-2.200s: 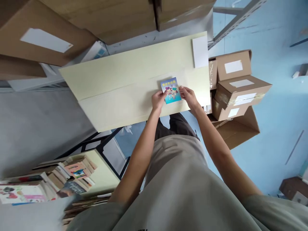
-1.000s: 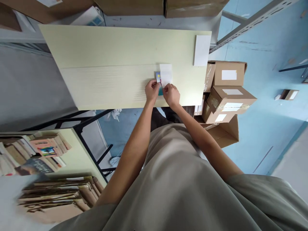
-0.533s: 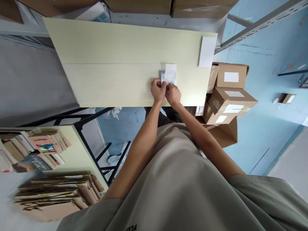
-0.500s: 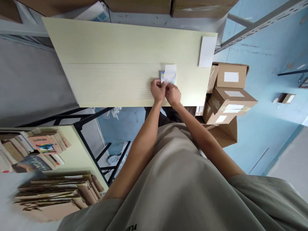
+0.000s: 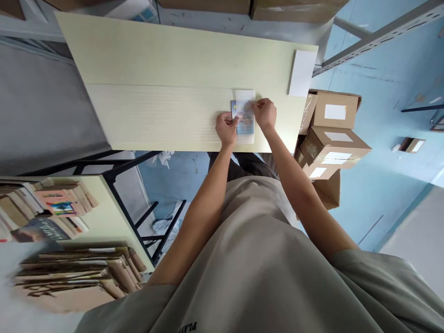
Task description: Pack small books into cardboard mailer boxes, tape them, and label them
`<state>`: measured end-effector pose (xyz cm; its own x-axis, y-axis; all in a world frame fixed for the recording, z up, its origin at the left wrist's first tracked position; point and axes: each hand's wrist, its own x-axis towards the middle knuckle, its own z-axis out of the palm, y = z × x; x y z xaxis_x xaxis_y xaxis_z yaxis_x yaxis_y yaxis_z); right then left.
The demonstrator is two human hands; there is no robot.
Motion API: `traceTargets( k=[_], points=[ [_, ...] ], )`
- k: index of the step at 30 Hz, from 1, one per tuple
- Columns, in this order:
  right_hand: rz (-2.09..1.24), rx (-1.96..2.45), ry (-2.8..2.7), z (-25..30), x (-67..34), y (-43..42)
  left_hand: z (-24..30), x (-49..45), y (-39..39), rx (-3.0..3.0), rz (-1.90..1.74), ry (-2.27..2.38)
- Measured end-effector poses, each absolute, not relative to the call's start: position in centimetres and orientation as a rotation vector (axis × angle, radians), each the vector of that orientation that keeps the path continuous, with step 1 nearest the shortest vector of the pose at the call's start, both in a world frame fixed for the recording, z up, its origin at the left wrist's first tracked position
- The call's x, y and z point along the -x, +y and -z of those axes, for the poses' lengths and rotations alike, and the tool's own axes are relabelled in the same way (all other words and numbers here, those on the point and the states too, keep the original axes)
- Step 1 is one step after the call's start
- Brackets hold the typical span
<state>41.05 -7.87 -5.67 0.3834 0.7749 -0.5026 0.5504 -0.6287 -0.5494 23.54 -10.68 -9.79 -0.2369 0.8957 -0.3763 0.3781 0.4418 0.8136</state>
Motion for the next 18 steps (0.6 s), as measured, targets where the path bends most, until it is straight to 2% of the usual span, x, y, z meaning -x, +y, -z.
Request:
traceTargets(
  k=[9, 18],
  points=[
    [-1.120, 2.378, -1.220, 5.7, -40.1, -4.8, 9.0, -24.1, -10.9, -1.157, -0.829, 1.758],
    [-1.117, 2.221, -1.422, 5.7, -41.0, -4.4, 5.6, -25.3, -12.9, -1.392, -0.502, 1.693]
  ],
)
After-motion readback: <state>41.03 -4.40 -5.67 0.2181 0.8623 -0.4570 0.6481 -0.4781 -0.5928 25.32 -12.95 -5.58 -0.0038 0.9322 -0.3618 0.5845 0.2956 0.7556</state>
